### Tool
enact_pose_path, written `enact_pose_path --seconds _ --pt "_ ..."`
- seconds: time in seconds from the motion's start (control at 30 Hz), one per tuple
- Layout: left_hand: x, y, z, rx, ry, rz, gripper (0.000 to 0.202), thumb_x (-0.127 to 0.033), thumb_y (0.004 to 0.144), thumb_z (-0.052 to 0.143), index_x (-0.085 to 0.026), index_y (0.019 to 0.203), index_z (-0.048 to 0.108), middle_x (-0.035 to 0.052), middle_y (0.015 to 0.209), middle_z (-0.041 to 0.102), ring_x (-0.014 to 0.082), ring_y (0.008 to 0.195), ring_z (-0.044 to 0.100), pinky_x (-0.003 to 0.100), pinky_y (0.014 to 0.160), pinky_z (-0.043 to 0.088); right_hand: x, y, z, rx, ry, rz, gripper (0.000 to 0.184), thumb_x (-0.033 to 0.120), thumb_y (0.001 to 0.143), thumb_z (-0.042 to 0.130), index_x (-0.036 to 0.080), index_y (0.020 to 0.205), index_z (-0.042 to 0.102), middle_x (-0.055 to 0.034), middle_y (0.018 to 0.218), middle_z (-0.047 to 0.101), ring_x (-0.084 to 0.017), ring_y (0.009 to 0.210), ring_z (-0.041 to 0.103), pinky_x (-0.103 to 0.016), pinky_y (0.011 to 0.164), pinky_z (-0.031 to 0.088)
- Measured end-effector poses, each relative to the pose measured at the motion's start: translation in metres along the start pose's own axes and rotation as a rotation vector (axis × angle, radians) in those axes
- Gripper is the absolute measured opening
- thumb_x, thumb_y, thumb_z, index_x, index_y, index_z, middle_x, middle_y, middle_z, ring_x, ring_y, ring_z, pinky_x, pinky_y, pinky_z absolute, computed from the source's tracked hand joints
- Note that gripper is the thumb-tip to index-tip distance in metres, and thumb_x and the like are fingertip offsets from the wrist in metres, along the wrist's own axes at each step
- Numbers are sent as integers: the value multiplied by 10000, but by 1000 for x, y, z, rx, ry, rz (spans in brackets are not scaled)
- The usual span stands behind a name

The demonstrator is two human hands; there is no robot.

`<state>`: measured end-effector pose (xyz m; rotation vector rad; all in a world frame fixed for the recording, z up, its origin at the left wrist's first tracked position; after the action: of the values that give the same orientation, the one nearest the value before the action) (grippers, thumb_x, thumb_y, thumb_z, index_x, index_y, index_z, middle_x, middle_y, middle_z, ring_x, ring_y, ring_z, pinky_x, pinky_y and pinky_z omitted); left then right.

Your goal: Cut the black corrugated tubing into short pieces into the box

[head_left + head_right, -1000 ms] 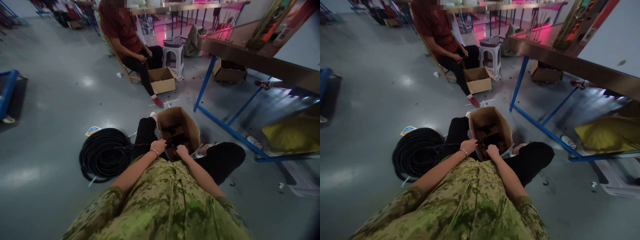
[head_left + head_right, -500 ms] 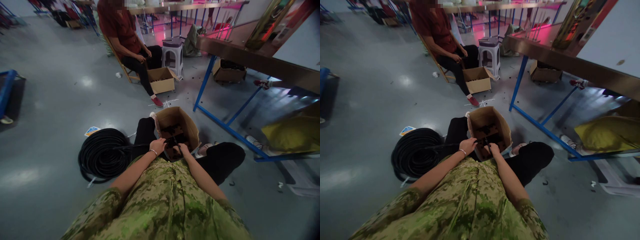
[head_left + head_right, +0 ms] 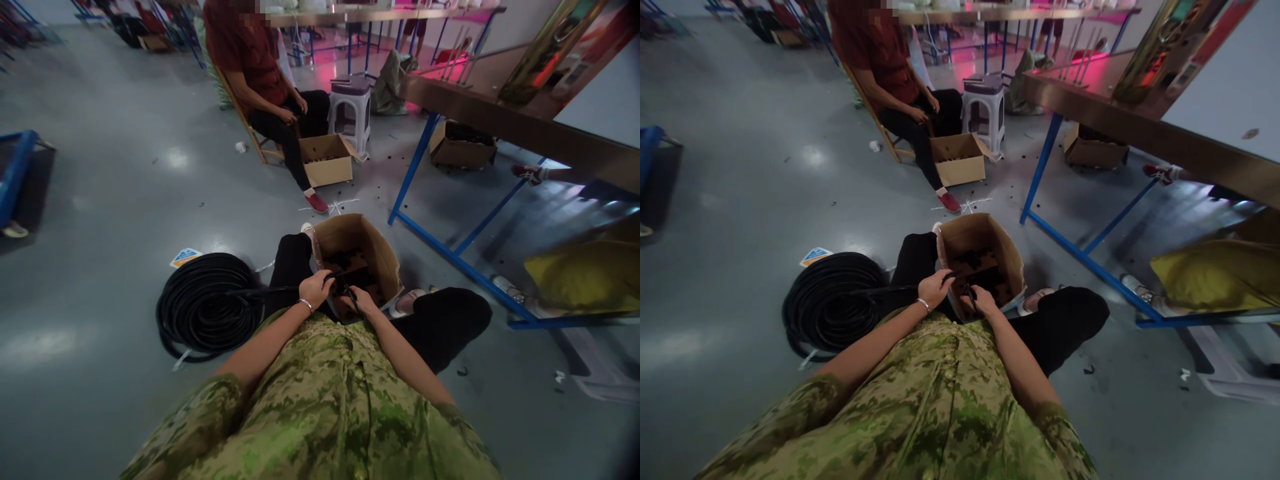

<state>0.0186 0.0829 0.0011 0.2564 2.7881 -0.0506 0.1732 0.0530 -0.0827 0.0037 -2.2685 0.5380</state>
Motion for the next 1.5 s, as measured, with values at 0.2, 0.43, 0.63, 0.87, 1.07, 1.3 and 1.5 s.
enact_pose_path --seconds 0.2,0.43,0.63,0.87,1.07,1.3,1.5 --pt "-6 -2 -1 27 10 26 359 -408 938 388 -244 1181 595 37 1153 665 186 932 646 260 763 472 4 0 2 18 -30 -16 327 457 795 615 241 1037 653 -16 931 698 -191 877 623 -239 733 448" --pt "-12 -5 4 57 4 86 329 -392 930 416 -251 1161 604 33 1154 660 179 937 638 257 775 461 1 0 3 17 -5 -7 340 455 789 632 249 1060 651 -13 945 700 -188 875 624 -242 741 452" --pt "-10 -4 3 33 1 72 330 -388 936 404 -250 1160 602 32 1141 665 182 920 640 262 761 456 3 1 4 30 -11 -6 337 446 791 641 246 1063 649 -23 973 701 -198 903 621 -253 759 451" --pt "-15 -6 4 48 25 125 329 -389 932 411 -246 1159 603 35 1126 665 183 914 643 262 738 456 4 -1 6 48 23 0 321 440 805 629 238 1054 640 -18 947 699 -196 900 629 -254 759 456" --pt "-26 -8 11 117 62 220 332 -374 935 409 -236 1164 605 38 1087 674 165 882 643 248 719 448 4 0 12 73 112 -31 359 461 810 618 213 1069 628 -44 1018 694 -206 940 632 -278 806 467" --pt "-27 -6 15 124 67 249 329 -370 932 419 -236 1155 620 46 1021 681 158 829 643 239 670 431 2 -2 6 14 56 -38 362 503 838 549 192 985 661 -55 906 699 -202 844 627 -251 701 437" --pt "-19 0 17 115 69 207 351 -401 933 406 -244 1157 626 51 1031 676 167 836 646 244 652 429 3 -10 -5 -48 -166 34 376 538 839 540 205 816 711 -62 759 698 -192 748 621 -228 585 339"
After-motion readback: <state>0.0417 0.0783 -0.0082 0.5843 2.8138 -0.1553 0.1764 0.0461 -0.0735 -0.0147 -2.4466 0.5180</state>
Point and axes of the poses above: each hand's wrist, its own y-axis towards the middle knuckle, its own z-axis out of the palm, x = y × z, the point moved 9 cm from there along y, towards the middle knuckle
